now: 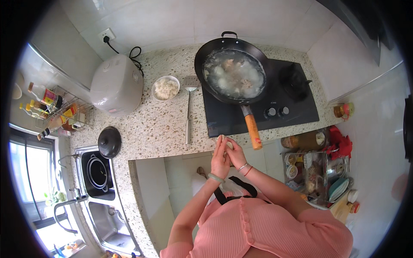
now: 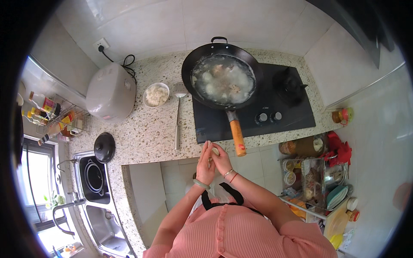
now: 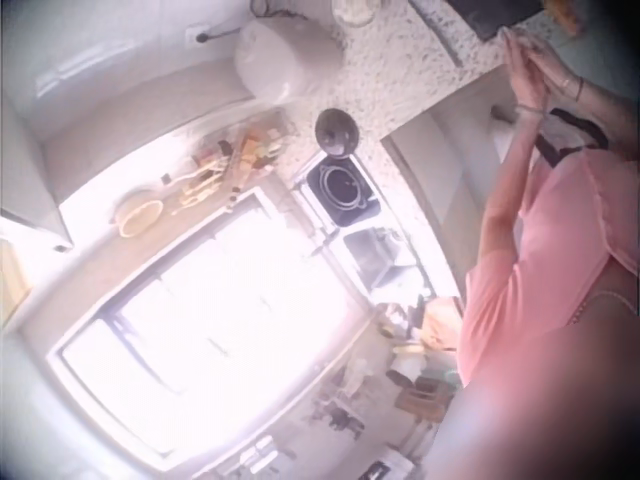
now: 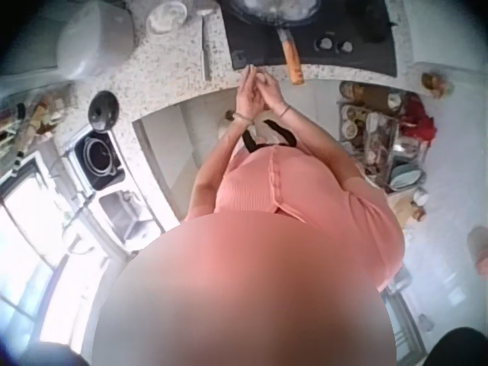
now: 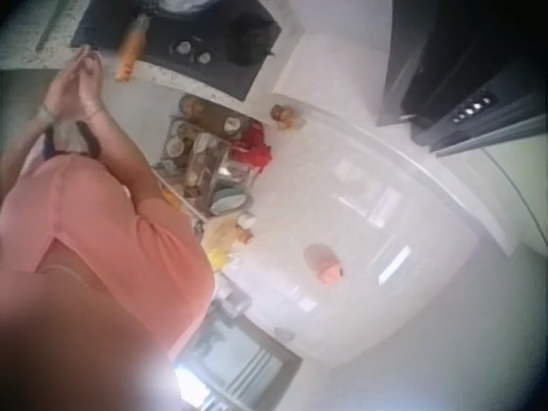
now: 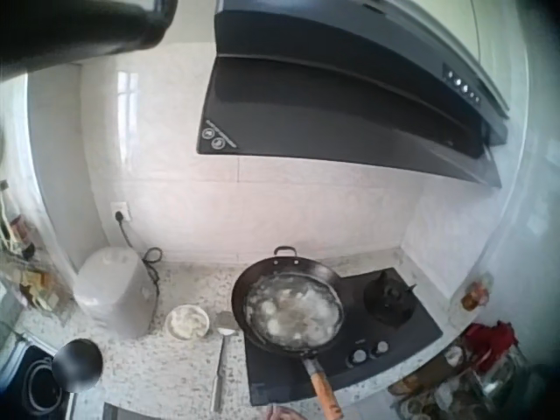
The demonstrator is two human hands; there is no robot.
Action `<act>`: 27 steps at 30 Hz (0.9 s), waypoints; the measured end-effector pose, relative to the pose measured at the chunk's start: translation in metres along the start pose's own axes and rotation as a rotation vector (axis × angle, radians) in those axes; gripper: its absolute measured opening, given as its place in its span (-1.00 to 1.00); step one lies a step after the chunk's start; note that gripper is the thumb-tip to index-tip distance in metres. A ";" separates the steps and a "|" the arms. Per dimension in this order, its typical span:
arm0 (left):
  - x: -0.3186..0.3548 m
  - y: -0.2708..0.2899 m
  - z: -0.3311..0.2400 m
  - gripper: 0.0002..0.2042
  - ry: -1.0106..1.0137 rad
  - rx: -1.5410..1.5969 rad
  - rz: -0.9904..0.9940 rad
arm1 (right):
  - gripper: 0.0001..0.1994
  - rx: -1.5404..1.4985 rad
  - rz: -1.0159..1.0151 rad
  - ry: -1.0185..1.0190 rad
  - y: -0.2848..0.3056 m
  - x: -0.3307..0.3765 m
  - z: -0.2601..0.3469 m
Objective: The person retrieves ginger from a storage rack, washes it under running water, and peels it by hand. They then chop the ginger on a cutting board using a knife and add the pieces to a boiling pot on the stove.
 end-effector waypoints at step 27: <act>0.023 -0.192 0.093 -0.57 0.731 0.587 0.077 | -0.65 0.830 -0.072 0.459 0.237 -0.013 0.053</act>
Point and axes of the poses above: each hand's wrist, its own x-axis away from the middle knuckle, its own y-axis out of the back of the hand, z = x × y, the point moved 8 cm from there along -x, towards the middle knuckle, and after that the axes turned 3 degrees about -z, right-handed, at the moved point
